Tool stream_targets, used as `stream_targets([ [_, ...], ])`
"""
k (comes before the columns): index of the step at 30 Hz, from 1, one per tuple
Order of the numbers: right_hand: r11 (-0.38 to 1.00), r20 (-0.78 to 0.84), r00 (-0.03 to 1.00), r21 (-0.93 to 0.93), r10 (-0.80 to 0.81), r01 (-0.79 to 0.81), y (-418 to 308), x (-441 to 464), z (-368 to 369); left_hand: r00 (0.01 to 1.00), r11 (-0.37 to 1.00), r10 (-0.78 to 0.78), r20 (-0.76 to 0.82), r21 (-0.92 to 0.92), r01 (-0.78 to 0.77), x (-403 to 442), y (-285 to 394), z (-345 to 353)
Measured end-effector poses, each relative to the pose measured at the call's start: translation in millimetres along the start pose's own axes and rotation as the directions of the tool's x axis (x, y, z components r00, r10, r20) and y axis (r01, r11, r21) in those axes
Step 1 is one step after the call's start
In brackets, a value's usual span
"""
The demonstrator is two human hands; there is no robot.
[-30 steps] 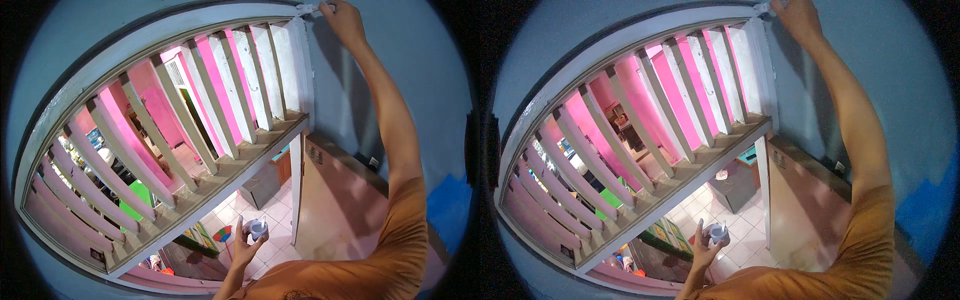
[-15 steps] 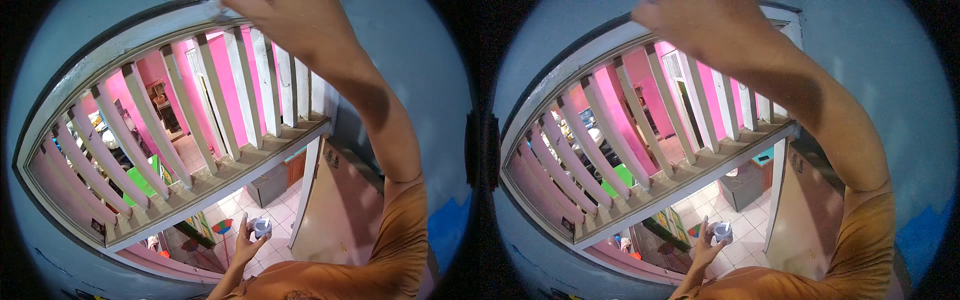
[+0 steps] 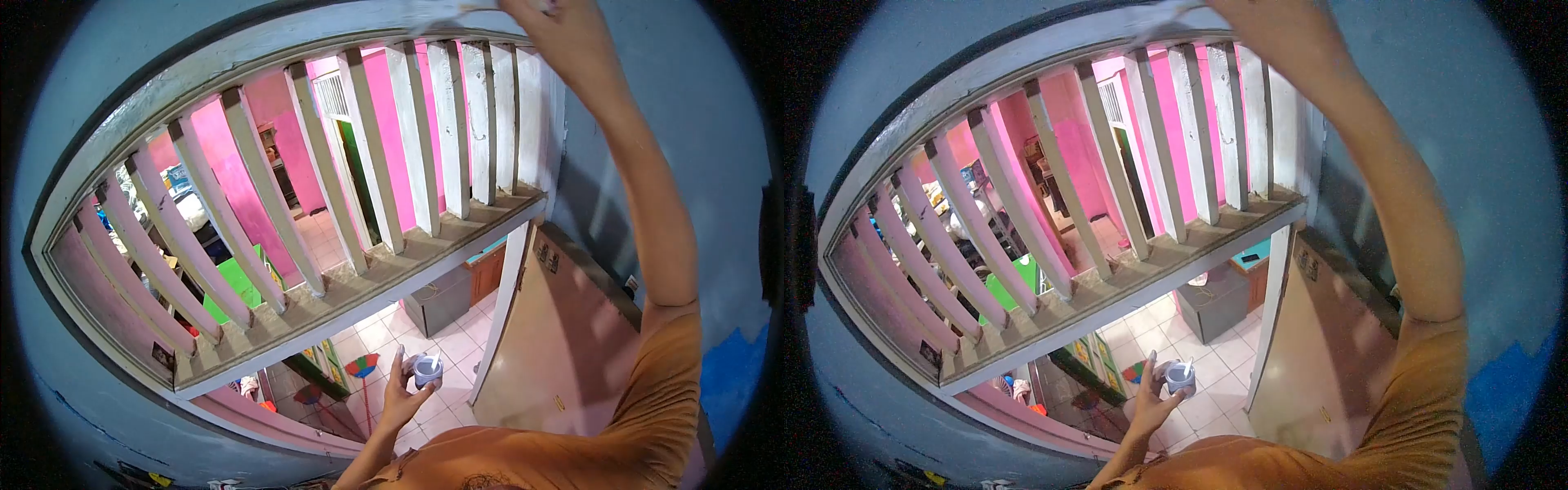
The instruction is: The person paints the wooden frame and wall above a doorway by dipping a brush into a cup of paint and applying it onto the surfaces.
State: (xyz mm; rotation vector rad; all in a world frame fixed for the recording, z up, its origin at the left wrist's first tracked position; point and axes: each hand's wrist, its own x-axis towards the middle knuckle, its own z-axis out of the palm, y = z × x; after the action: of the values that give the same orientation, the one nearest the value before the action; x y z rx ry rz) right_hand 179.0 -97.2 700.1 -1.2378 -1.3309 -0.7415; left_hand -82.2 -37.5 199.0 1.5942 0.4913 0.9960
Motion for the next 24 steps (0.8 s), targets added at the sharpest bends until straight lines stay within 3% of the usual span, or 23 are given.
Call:
stream_targets([
  [1,0.994,-0.072,0.993,-0.059,-0.094,0.090,6.0,0.5,-3.5,1.000,1.000,0.002,-0.012,0.006,-0.001,-0.1,-1.4,-2.1],
  [5,0.970,-0.158,0.974,-0.204,-0.165,0.131,-12.9,-14.0,-20.1,1.000,1.000,0.012,-0.015,0.014,-0.012,-0.2,1.2,-8.8],
  [8,0.967,-0.049,0.998,-0.253,0.027,-0.039,-50.9,-25.8,-7.5,1.000,0.999,0.026,-0.018,0.039,-0.025,-2.0,3.4,-12.0],
  [9,0.963,-0.053,0.998,-0.268,-0.040,0.025,-60.5,-30.6,5.5,0.999,0.998,0.033,-0.012,0.046,-0.032,-1.8,5.4,-13.0],
  [11,0.961,0.084,0.996,-0.272,-0.022,0.044,-93.2,-22.6,18.6,0.999,0.998,0.040,-0.013,0.053,-0.039,-2.9,8.6,-14.3],
  [13,0.953,0.202,0.953,-0.156,-0.225,0.258,-105.5,-19.8,18.8,0.999,0.999,0.020,-0.030,0.031,-0.019,-4.5,10.8,-15.0],
  [15,0.861,0.148,0.856,-0.048,-0.495,0.506,-111.9,-26.9,21.3,0.999,1.000,0.014,-0.047,0.023,-0.013,-6.9,10.5,-15.7],
  [17,0.841,0.255,0.802,0.131,-0.541,0.525,-129.2,-21.1,17.8,0.998,1.000,0.007,-0.063,0.016,-0.006,-8.8,8.1,-17.1],
  [18,0.831,0.289,0.779,0.191,-0.556,0.522,-140.2,-18.9,17.2,0.998,0.999,0.024,-0.066,0.026,-0.022,-9.3,4.2,-18.4],
  [20,0.924,0.312,0.898,0.322,-0.311,0.208,-155.9,-14.0,15.8,0.997,0.999,0.038,-0.069,0.033,-0.036,-10.9,2.0,-18.6],
  [21,0.927,0.324,0.919,0.362,-0.223,0.098,-159.5,-10.6,11.9,0.997,0.999,0.041,-0.071,0.036,-0.039,-10.9,2.7,-18.6],
  [22,0.937,0.454,0.876,0.348,-0.163,-0.006,-152.3,-3.5,0.5,0.996,0.998,0.045,-0.073,0.040,-0.042,-11.1,2.9,-18.6],
  [24,0.976,0.431,0.896,0.216,-0.105,0.011,-127.9,-4.4,-0.7,0.996,0.999,0.046,-0.075,0.031,-0.044,-11.6,1.8,-19.2],
])
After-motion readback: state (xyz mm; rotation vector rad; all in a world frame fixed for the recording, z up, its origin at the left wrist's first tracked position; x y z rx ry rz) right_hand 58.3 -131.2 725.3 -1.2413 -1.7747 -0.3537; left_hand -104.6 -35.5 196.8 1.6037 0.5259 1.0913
